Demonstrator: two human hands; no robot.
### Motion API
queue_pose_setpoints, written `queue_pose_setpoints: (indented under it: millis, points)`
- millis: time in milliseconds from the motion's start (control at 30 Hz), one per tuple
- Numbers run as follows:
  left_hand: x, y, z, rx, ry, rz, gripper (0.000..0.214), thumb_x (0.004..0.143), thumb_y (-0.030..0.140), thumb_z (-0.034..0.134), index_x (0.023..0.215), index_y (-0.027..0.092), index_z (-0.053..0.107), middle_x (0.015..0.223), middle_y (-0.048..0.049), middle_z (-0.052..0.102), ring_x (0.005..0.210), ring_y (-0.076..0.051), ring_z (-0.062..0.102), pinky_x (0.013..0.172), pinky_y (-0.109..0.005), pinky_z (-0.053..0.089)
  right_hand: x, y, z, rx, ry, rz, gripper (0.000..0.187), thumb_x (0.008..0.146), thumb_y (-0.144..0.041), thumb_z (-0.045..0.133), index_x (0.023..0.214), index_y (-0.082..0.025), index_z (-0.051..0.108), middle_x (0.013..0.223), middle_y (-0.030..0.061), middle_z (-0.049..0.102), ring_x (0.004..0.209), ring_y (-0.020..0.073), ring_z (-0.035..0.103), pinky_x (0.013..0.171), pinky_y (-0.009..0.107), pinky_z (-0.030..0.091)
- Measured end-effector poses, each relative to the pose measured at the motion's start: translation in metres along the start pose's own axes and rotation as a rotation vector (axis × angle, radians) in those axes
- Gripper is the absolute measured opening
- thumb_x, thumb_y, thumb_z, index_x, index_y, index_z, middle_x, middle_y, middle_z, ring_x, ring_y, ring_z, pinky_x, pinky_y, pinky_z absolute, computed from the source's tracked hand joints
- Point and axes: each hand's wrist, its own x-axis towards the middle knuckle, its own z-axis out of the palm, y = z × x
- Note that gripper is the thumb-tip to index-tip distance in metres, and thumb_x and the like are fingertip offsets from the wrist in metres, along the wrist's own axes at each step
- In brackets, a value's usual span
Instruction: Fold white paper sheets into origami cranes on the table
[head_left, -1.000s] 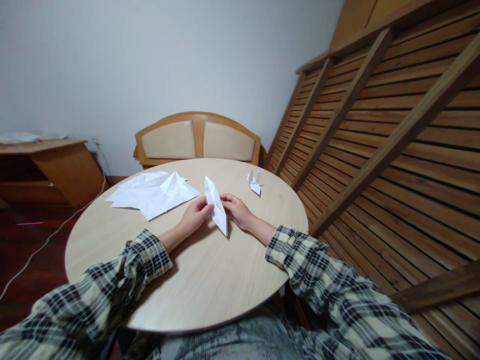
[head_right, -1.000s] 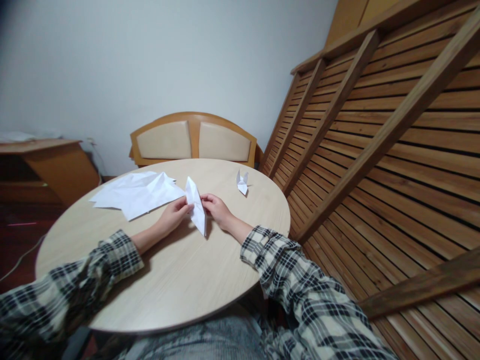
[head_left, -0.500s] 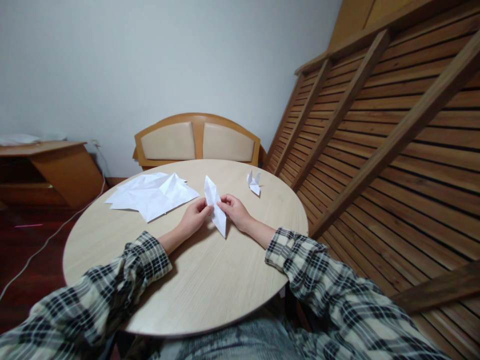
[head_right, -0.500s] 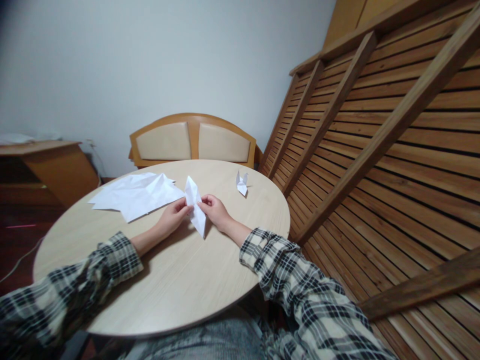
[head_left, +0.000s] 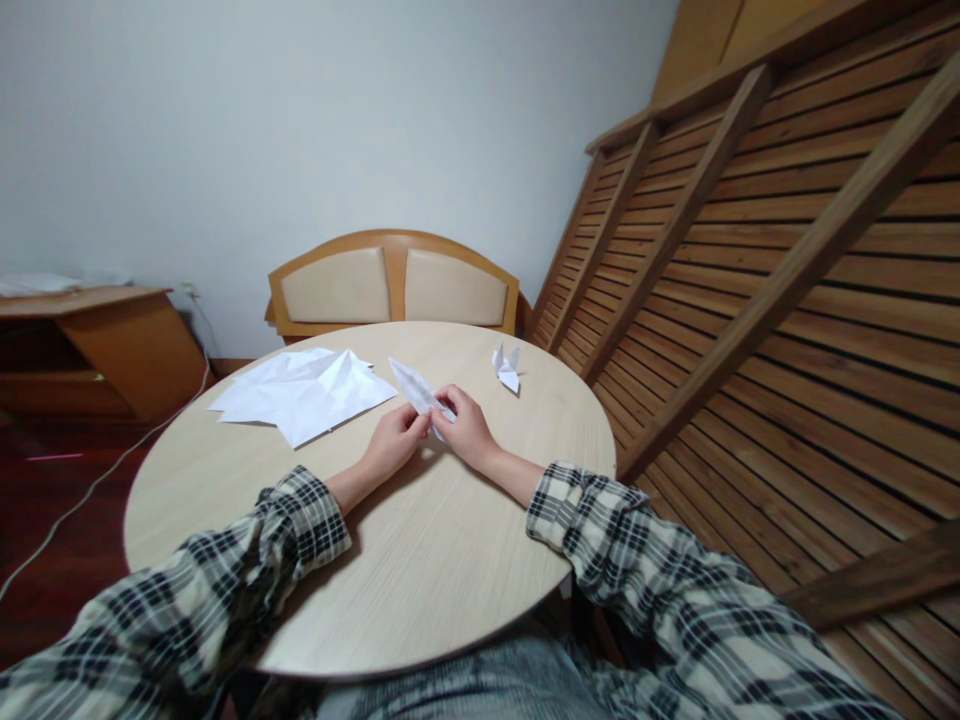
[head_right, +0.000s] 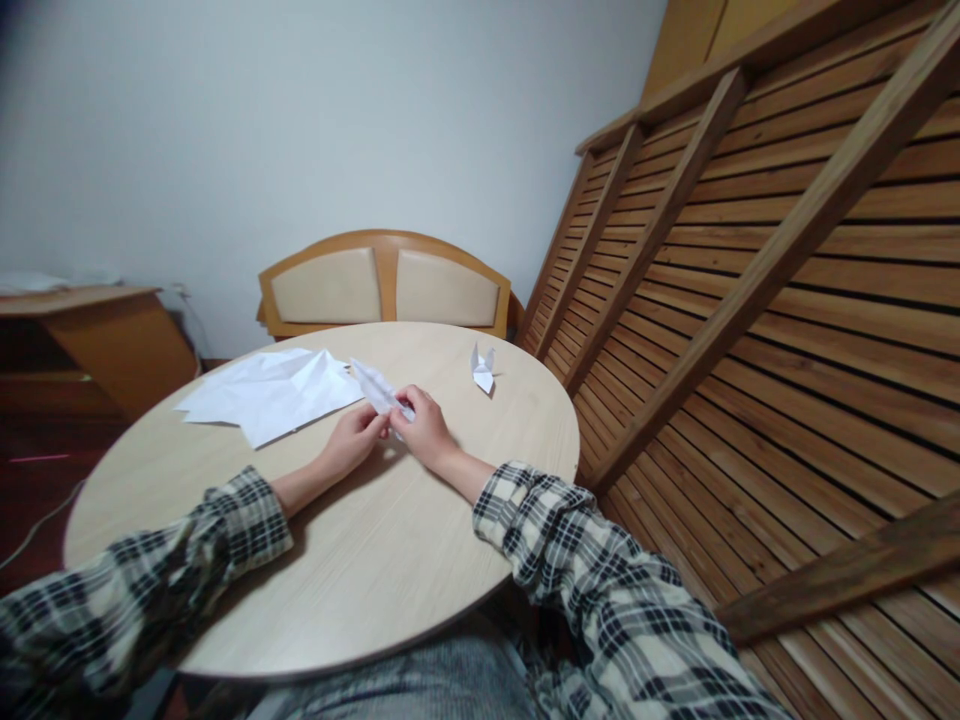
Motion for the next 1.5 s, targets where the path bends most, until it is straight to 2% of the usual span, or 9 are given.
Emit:
queue_pose_setpoints:
  millis: [233, 400, 600, 733, 833, 1033, 1167, 1367, 1500]
  points:
    - [-0.001, 0.000, 0.000, 0.058, 0.015, 0.000, 0.032, 0.085, 0.040, 0.047, 0.062, 0.019, 0.056, 0.061, -0.0023, 0.060, 0.060, -0.019, 0.054, 0.061, -0.031, 0.040, 0.001, -0.003, -0.003, -0.116, -0.061, -0.097, 0.011, 0.084, -0.015, 0.052, 0.088, -0.022, 0.059, 0.092, 0.0054, 0.062, 0.096, 0.0215, 0.057, 0.092, 0.039, 0.045]
    - [0.002, -0.004, 0.000, -0.003, 0.029, -0.009, 0.029, 0.085, 0.038, 0.046, 0.066, 0.019, 0.057, 0.062, -0.0025, 0.060, 0.060, -0.019, 0.054, 0.061, -0.031, 0.042, -0.003, 0.003, -0.002, -0.125, -0.136, -0.181, 0.032, 0.085, -0.009, 0.049, 0.109, -0.023, 0.064, 0.117, 0.0077, 0.061, 0.116, 0.0210, 0.054, 0.106, 0.043, 0.041]
    - [0.006, -0.007, 0.001, -0.211, 0.036, -0.073, 0.023, 0.084, 0.036, 0.043, 0.074, 0.018, 0.055, 0.072, -0.0027, 0.061, 0.069, -0.019, 0.056, 0.065, -0.032, 0.049, -0.010, 0.007, 0.005, -0.278, -0.258, -0.260, 0.053, 0.088, -0.012, 0.047, 0.140, -0.022, 0.047, 0.145, 0.0127, 0.042, 0.135, 0.0256, 0.040, 0.113, 0.048, 0.037]
    - [0.013, -0.009, 0.009, -0.388, 0.062, -0.184, 0.029, 0.086, 0.044, 0.043, 0.083, 0.018, 0.055, 0.080, -0.0040, 0.062, 0.073, -0.019, 0.055, 0.067, -0.033, 0.049, -0.014, 0.006, 0.012, -0.400, -0.291, -0.169, 0.072, 0.081, -0.020, 0.061, 0.149, -0.016, 0.034, 0.157, 0.0184, 0.022, 0.140, 0.0373, 0.030, 0.114, 0.059, 0.028]
    - [0.019, -0.009, 0.015, -0.389, 0.150, -0.180, 0.032, 0.083, 0.049, 0.052, 0.082, 0.017, 0.056, 0.077, -0.0029, 0.059, 0.072, -0.018, 0.054, 0.068, -0.031, 0.048, -0.012, 0.009, 0.013, -0.375, -0.286, -0.133, 0.073, 0.081, -0.022, 0.062, 0.148, -0.019, 0.034, 0.157, 0.0159, 0.024, 0.141, 0.0361, 0.030, 0.115, 0.059, 0.027]
    - [0.017, -0.005, 0.015, -0.405, 0.108, -0.103, 0.032, 0.085, 0.049, 0.052, 0.087, 0.017, 0.058, 0.084, -0.0043, 0.062, 0.078, -0.018, 0.056, 0.070, -0.029, 0.048, -0.008, 0.015, 0.004, -0.206, -0.227, -0.140, 0.062, 0.085, -0.022, 0.057, 0.145, -0.024, 0.040, 0.149, 0.0129, 0.036, 0.141, 0.0282, 0.033, 0.117, 0.051, 0.029]
    - [0.010, -0.002, 0.011, -0.419, -0.010, -0.123, 0.028, 0.087, 0.043, 0.053, 0.093, 0.017, 0.059, 0.085, -0.0053, 0.063, 0.074, -0.017, 0.057, 0.063, -0.027, 0.048, -0.006, 0.015, 0.000, -0.048, -0.144, -0.122, 0.045, 0.092, -0.018, 0.048, 0.136, -0.028, 0.051, 0.135, 0.0093, 0.050, 0.132, 0.0221, 0.044, 0.116, 0.046, 0.032]
    - [0.008, -0.004, 0.010, -0.434, -0.054, -0.087, 0.025, 0.082, 0.038, 0.059, 0.093, 0.015, 0.057, 0.085, -0.0041, 0.064, 0.074, -0.017, 0.058, 0.069, -0.031, 0.050, -0.004, 0.019, 0.004, 0.139, -0.058, 0.056, 0.057, 0.088, -0.013, 0.050, 0.143, -0.024, 0.039, 0.137, 0.0125, 0.051, 0.124, 0.0212, 0.052, 0.106, 0.043, 0.043]
    - [0.011, -0.006, 0.010, -0.419, -0.036, -0.084, 0.024, 0.082, 0.039, 0.058, 0.088, 0.016, 0.057, 0.079, -0.0032, 0.064, 0.070, -0.016, 0.057, 0.065, -0.030, 0.049, -0.002, 0.024, 0.006, 0.208, -0.061, 0.134, 0.044, 0.088, -0.020, 0.054, 0.132, -0.020, 0.050, 0.131, 0.0115, 0.058, 0.119, 0.0205, 0.056, 0.105, 0.039, 0.042]
